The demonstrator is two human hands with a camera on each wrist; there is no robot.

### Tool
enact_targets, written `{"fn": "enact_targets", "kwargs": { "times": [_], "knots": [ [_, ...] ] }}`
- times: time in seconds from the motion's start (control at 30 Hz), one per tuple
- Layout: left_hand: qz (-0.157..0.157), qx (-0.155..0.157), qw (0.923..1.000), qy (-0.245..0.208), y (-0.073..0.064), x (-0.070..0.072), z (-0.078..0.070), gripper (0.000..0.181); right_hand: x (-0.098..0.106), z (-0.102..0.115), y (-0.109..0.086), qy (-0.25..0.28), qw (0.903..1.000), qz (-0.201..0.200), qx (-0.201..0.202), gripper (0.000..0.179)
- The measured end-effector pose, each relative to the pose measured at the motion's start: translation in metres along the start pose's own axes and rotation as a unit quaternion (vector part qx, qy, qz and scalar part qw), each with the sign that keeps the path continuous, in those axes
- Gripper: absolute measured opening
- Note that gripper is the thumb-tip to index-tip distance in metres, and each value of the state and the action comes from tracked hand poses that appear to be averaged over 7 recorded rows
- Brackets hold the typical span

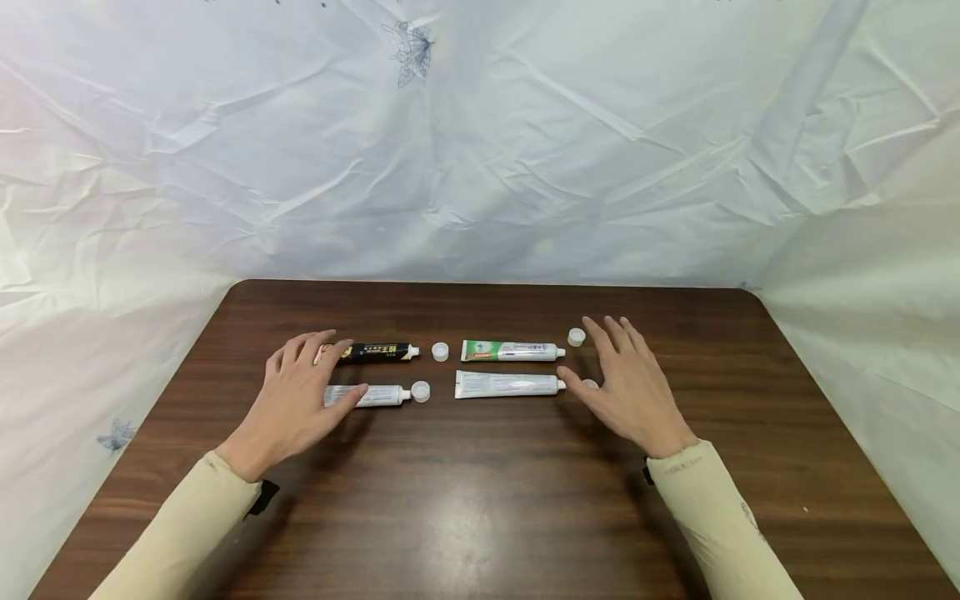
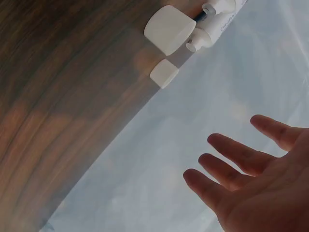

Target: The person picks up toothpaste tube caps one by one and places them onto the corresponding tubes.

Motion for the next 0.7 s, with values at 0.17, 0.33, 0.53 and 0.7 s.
{"fn": "enact_targets", "kwargs": {
  "times": [0.17, 0.33, 0.53, 0.7],
  "knots": [
    [0.002, -0.024, 0.9997, 0.0, 0.005, -0.004, -0.005, 0.064, -0.004, 0.008, 0.007, 0.01, 0.9997, -0.015, 0.019, 0.08],
    [0.016, -0.032, 0.9993, -0.013, 0.011, -0.009, -0.009, 0.069, -0.01, 0.017, 0.016, 0.019, 0.9987, -0.022, 0.042, 0.077],
    [0.032, -0.043, 0.9979, -0.037, 0.017, -0.017, -0.013, 0.071, -0.021, 0.022, 0.023, 0.028, 0.9981, -0.012, 0.053, 0.076],
    [0.062, -0.057, 0.9949, -0.054, 0.019, -0.027, -0.016, 0.07, -0.033, 0.028, 0.026, 0.037, 0.9971, -0.008, 0.067, 0.076]
  ]
}}
Point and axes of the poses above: each hand's wrist, its own y-axis towards the middle knuckle, its own x-axis out of the back of the hand, z = x × y, the point moved 8 cm from there along y, towards the middle knuckle, and after that the axes turned 10 degrees about y, right-handed, at the moved point
